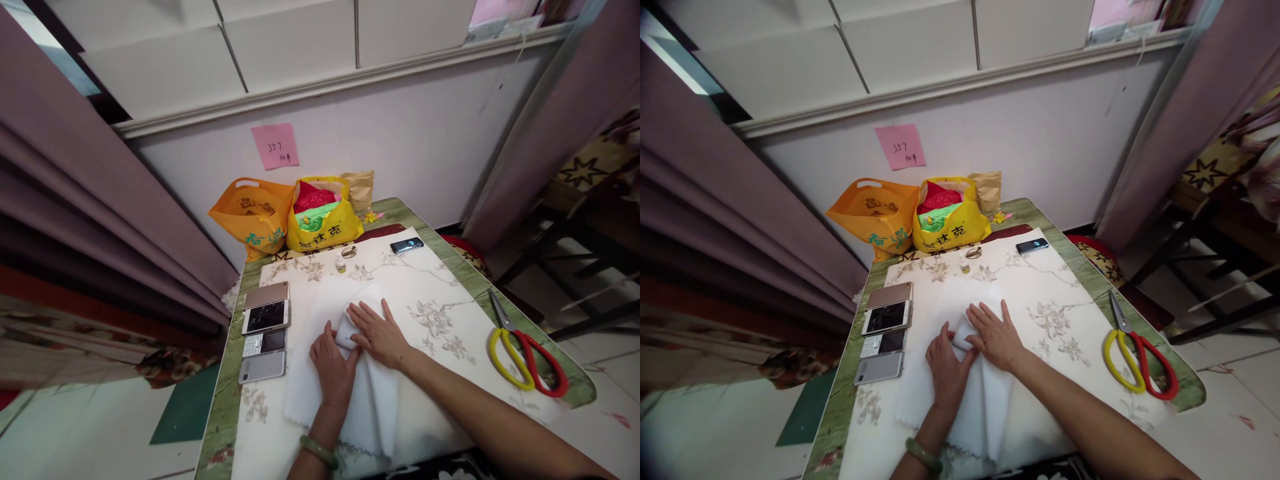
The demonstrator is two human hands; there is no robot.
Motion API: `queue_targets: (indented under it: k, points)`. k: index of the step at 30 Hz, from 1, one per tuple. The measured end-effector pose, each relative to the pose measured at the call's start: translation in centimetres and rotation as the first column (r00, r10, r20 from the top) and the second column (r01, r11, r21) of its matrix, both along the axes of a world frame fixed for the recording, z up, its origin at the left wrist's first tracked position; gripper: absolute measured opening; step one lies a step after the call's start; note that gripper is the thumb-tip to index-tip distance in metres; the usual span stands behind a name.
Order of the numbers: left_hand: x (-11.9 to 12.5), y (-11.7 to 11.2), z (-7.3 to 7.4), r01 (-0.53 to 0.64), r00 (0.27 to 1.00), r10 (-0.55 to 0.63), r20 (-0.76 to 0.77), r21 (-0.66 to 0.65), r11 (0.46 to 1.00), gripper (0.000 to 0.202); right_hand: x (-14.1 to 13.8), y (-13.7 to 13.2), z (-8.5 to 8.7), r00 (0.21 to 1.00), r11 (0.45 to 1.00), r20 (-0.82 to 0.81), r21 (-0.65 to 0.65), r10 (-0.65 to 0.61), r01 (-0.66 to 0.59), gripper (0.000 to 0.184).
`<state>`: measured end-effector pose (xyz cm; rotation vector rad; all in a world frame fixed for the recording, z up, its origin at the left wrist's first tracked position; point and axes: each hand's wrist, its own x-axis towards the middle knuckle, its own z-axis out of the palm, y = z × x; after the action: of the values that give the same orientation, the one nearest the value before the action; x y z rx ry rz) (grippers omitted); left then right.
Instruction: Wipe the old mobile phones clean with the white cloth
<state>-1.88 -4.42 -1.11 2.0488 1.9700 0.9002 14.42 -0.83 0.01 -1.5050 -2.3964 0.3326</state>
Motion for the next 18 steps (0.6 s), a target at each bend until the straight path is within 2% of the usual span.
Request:
queue_targets:
  k: [4, 8, 10, 13, 18]
  points:
    - [0.1, 0.0, 0.2, -0.004, 1.0, 0.004, 0.002, 0.005, 1.0, 0.075, 1.0, 1.2, -0.8, 0.991, 0.991, -0.056, 0.055, -0.12, 0.124, 0.052]
    - [0.1, -0.1, 0.3, -0.016, 1.0, 0.016, -0.006, 0.004, 1.0, 0.075, 2.8, 0.2, -0.2, 0.927, 0.958, -0.3, 0.108, -0.224, 0.267, 0.033]
    - [0.1, -0.1, 0.4, -0.01, 1.0, 0.01, -0.02, 0.0, 1.0, 0.073, 4.1, -1.0, 0.7, 0.828, 0.913, -0.461, 0.085, -0.32, 0.4, 0.03]
    - [0.2, -0.1, 0.5, -0.002, 0.999, 0.002, -0.04, -0.002, 1.0, 0.071, 6.9, -3.1, 1.9, 0.622, 0.822, -0.636, -0.034, -0.456, 0.568, 0.03]
    - [0.2, 0.0, 0.4, -0.007, 0.998, 0.007, -0.055, 0.007, 1.0, 0.067, 11.4, -5.7, 1.9, 0.356, 0.67, -0.68, -0.27, -0.641, 0.692, 0.042]
